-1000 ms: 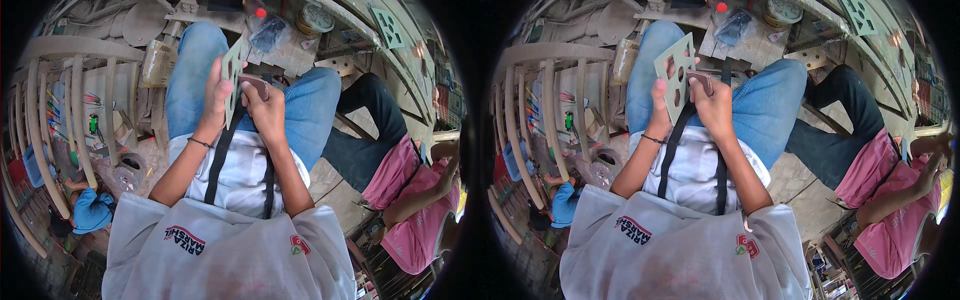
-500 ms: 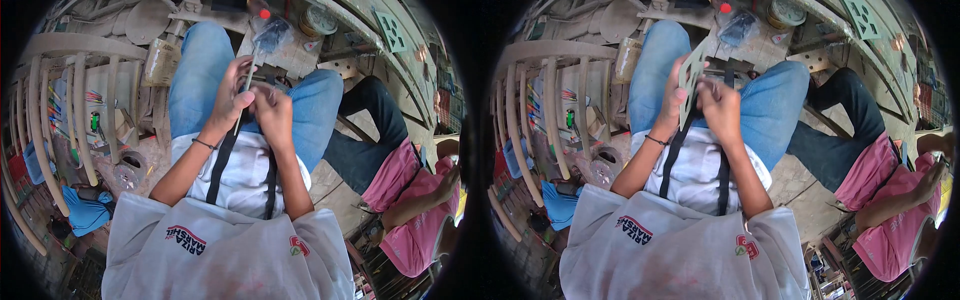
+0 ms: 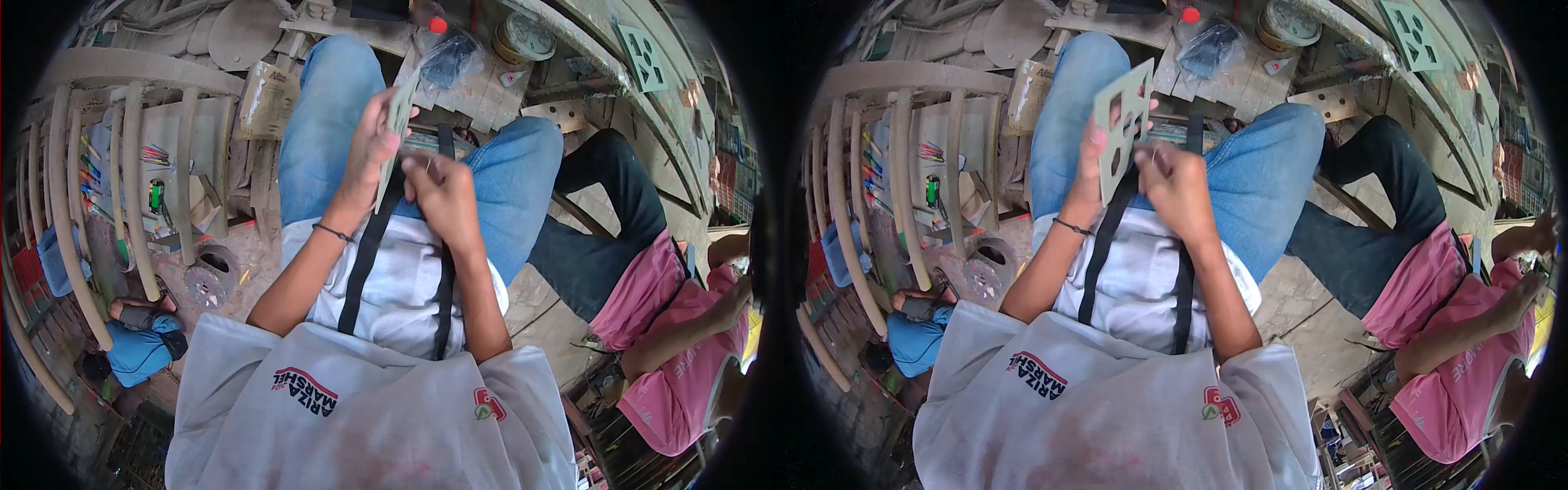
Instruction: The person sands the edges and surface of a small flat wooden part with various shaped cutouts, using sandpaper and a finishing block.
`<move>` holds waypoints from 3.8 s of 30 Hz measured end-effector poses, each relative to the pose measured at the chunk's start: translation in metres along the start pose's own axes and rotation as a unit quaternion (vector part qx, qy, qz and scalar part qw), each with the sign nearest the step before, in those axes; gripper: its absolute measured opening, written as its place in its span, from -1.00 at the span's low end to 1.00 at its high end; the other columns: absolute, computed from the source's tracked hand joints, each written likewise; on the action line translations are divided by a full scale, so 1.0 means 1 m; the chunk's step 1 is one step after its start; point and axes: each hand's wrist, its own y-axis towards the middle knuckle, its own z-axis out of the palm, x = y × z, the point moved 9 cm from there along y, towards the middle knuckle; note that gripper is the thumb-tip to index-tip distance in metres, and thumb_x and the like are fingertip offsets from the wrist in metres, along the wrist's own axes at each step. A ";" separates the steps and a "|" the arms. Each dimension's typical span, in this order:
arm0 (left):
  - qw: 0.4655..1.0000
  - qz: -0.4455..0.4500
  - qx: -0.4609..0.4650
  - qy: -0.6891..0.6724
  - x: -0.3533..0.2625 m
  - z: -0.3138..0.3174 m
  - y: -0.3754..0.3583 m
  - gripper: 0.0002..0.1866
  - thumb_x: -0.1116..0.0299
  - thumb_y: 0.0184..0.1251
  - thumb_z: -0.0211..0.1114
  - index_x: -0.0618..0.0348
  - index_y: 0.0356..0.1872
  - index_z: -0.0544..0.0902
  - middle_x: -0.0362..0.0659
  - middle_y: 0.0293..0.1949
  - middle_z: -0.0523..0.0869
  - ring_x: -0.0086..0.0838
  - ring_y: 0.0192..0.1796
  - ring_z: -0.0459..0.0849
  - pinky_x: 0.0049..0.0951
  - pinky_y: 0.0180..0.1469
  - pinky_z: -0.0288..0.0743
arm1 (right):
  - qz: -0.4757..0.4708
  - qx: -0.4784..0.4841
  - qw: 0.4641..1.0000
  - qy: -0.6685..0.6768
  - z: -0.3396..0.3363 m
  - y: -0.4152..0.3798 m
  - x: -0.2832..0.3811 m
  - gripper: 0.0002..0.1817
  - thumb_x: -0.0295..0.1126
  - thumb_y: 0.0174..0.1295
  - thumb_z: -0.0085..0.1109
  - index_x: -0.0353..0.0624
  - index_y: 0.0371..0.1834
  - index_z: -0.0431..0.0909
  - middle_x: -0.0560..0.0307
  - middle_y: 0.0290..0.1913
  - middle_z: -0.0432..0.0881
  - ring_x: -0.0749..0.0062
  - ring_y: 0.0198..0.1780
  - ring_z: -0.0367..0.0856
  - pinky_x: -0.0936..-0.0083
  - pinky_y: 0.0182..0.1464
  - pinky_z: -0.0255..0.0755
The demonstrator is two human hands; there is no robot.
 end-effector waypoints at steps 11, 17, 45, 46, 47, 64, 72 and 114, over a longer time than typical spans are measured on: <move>0.945 -0.173 0.000 -0.277 0.004 0.015 -0.004 0.10 -0.56 0.25 -0.19 0.33 0.46 0.19 0.15 0.36 0.39 0.04 0.35 0.45 0.04 0.33 0.39 | 0.029 -0.094 0.989 0.109 -0.052 0.010 -0.027 -0.70 -0.46 0.38 0.13 -0.37 0.11 0.60 0.26 -0.45 0.61 0.71 -0.48 0.44 0.71 -0.47 0.29; 0.950 -0.207 0.015 -0.232 0.011 0.014 -0.003 0.10 -0.56 0.28 -0.28 0.35 0.45 0.20 0.18 0.39 0.37 -0.12 0.42 0.39 -0.03 0.36 0.37 | 0.003 -0.087 0.990 0.112 -0.037 0.012 -0.033 -0.64 -0.52 0.36 0.14 -0.36 0.21 0.53 0.12 -0.14 0.71 0.70 -0.34 0.51 0.70 -0.37 0.42; 0.946 -0.062 0.010 -0.317 -0.025 0.003 0.004 0.03 -0.53 0.25 -0.15 0.31 0.36 0.29 0.38 0.38 0.28 0.12 0.42 0.34 0.13 0.38 0.32 | 0.107 0.132 0.969 0.177 0.000 -0.026 0.004 -0.72 -0.64 0.25 0.17 -0.35 0.03 0.53 0.07 -0.31 0.66 0.53 -0.39 0.60 0.69 -0.45 0.38; 0.946 -0.057 0.008 -0.318 -0.025 0.000 0.007 0.03 -0.53 0.25 -0.15 0.31 0.36 0.29 0.38 0.38 0.28 0.12 0.42 0.34 0.13 0.38 0.32 | 0.052 0.112 0.976 0.181 -0.009 -0.028 0.014 -0.75 -0.61 0.24 0.20 -0.37 -0.01 0.62 0.12 -0.33 0.68 0.68 -0.40 0.52 0.74 -0.45 0.35; 0.960 -0.086 0.024 -0.264 -0.019 0.001 0.008 0.00 -0.50 0.28 -0.16 0.31 0.35 0.31 0.37 0.35 0.33 0.11 0.37 0.40 0.09 0.37 0.35 | 0.054 0.115 0.975 0.181 -0.007 -0.028 0.013 -0.75 -0.61 0.24 0.20 -0.37 -0.01 0.62 0.12 -0.33 0.68 0.68 -0.40 0.52 0.74 -0.45 0.35; 0.899 -0.267 0.100 -0.334 0.004 0.030 -0.009 -0.28 -0.20 0.42 -0.06 0.37 0.17 0.48 0.11 0.04 0.66 -0.03 0.07 0.69 -0.09 0.11 0.62 | -0.302 0.150 0.902 -0.270 -0.002 -0.032 0.057 -0.44 -0.68 -0.12 0.20 -0.07 0.06 0.65 0.00 -0.42 0.50 0.07 -0.37 0.56 0.21 -0.29 0.48; 0.911 -0.268 0.077 -0.305 0.008 0.025 -0.010 -0.35 -0.14 0.45 -0.05 0.27 0.24 0.43 0.06 0.02 0.67 -0.19 0.00 0.70 -0.18 0.05 0.65 | -0.289 0.158 0.913 -0.241 -0.006 -0.033 0.050 -0.45 -0.70 -0.09 0.19 -0.09 0.07 0.65 -0.05 -0.36 0.53 0.03 -0.34 0.58 0.20 -0.27 0.48; 0.802 -0.367 0.161 -0.443 0.005 0.054 -0.017 0.00 -0.42 0.32 -0.15 0.39 0.41 0.21 0.34 0.21 0.50 0.39 0.07 0.59 0.00 -0.04 0.63 | -0.481 0.204 0.703 -0.483 -0.027 -0.007 0.083 -0.48 -0.48 0.08 0.17 0.02 0.20 0.60 0.12 -0.25 0.58 0.26 -0.27 0.66 0.35 -0.29 0.58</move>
